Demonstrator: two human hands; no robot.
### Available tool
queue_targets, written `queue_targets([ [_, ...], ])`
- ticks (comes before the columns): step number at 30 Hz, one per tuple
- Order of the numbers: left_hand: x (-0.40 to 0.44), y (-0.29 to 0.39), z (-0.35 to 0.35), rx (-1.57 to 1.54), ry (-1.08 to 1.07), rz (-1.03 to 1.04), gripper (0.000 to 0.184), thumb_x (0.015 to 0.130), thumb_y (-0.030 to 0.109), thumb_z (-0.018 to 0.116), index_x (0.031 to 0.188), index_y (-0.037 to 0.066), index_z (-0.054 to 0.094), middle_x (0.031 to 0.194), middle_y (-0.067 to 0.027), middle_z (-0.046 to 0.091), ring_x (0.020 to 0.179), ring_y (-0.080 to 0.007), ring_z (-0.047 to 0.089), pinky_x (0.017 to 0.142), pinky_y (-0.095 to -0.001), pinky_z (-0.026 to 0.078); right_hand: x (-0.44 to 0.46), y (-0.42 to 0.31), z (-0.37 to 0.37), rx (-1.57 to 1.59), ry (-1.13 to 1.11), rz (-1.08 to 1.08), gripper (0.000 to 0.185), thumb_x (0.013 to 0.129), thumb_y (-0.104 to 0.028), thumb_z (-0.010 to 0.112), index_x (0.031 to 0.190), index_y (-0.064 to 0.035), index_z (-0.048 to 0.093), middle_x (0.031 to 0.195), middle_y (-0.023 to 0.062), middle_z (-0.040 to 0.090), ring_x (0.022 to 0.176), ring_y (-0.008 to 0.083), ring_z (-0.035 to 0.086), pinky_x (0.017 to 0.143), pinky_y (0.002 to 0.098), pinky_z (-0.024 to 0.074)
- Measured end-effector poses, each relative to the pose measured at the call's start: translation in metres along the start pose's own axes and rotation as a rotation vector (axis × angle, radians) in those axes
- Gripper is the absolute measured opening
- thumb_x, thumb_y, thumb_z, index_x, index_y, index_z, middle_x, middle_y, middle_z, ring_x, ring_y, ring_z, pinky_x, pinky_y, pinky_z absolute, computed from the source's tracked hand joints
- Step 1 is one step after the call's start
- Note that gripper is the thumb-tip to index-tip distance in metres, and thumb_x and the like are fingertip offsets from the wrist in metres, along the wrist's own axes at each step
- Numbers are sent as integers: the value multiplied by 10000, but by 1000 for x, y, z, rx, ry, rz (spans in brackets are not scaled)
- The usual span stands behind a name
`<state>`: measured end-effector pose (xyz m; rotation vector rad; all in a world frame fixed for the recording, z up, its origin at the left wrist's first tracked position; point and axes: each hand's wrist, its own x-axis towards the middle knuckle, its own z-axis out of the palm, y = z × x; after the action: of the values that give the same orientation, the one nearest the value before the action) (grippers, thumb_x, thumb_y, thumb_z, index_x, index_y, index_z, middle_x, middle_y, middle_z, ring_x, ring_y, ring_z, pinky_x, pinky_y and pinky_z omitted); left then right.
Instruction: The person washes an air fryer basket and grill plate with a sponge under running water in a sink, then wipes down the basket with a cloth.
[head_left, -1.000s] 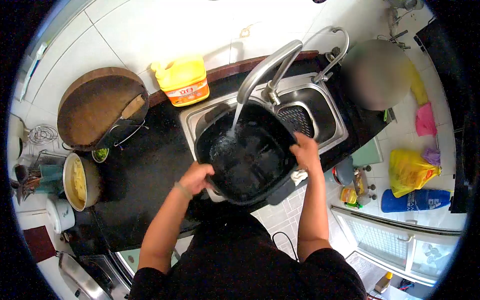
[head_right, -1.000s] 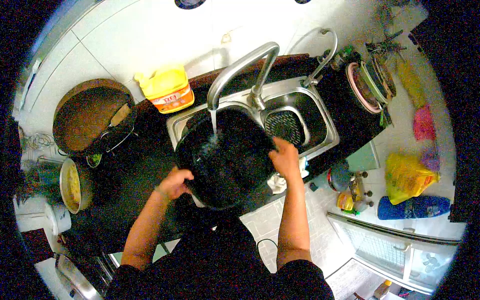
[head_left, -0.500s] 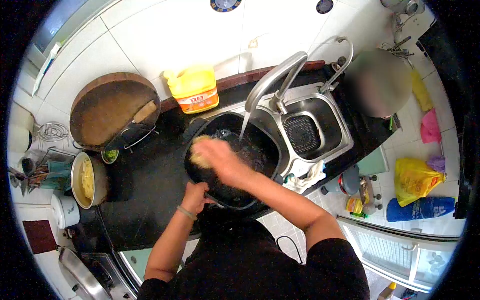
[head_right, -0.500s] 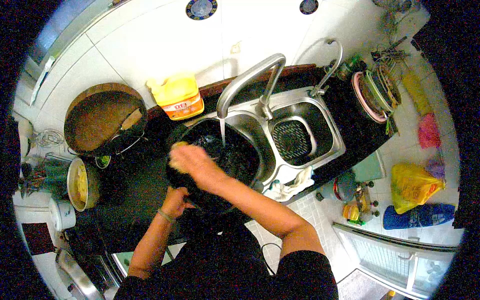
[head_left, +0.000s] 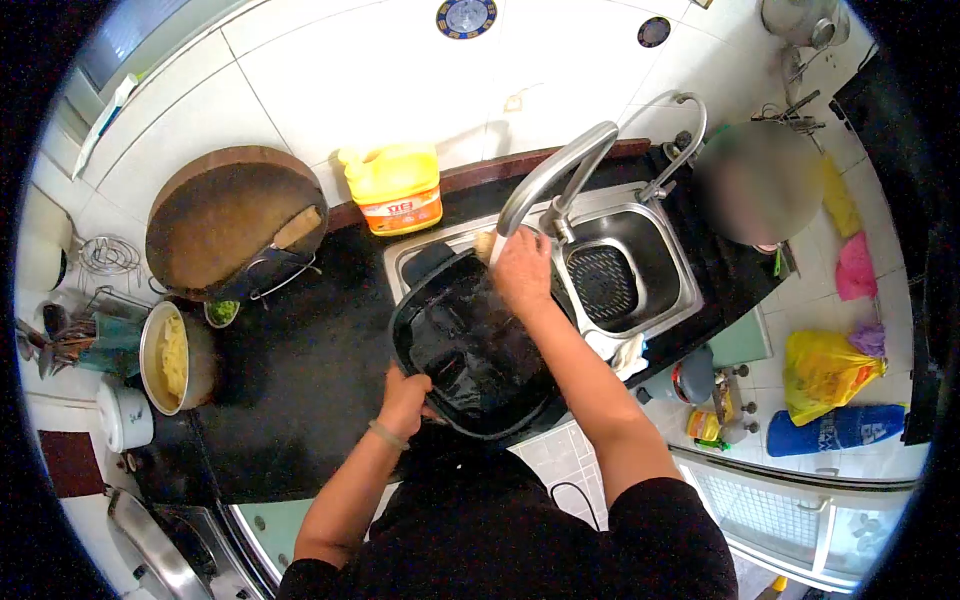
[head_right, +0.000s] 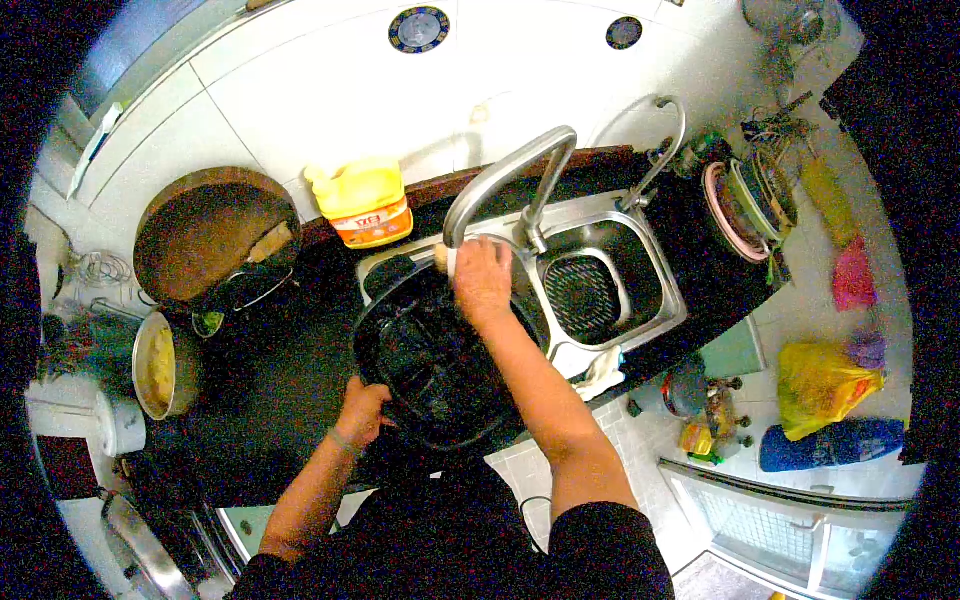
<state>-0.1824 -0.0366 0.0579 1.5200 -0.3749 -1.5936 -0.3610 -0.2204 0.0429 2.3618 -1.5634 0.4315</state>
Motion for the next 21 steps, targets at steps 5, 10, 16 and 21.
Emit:
queue_targets([
  [5,7,-8,1,33,29,25,513,674,-22,461,1173,29,356,964,-143,581,671,-281,615,409,-392,524,-22,11,-57,313,114,169,343,703,-228,664,992,-70,567,882,137,509,852,321,507,705,443,425],
  [10,10,-11,6,-10,-80,50,619,695,-60,437,1275,95,286,1011,-162,540,796,-290,607,391,-337,503,-43,-16,19,659,8,378,357,717,-204,666,990,-18,531,936,184,509,806,360,509,676,429,443],
  [16,6,-24,22,11,14,169,597,668,-82,444,1241,62,353,1048,-128,517,805,-251,587,547,-352,542,-43,-114,51,362,14,208,391,728,-27,463,1106,71,490,1079,219,502,974,344,463,864,411,344],
  [21,3,-10,19,41,137,192,553,666,-82,440,1198,59,385,999,-108,530,739,-219,587,492,-322,526,-91,-122,24,724,-224,-169,496,782,-102,475,1271,-43,415,1217,153,465,1164,316,403,944,410,367],
])
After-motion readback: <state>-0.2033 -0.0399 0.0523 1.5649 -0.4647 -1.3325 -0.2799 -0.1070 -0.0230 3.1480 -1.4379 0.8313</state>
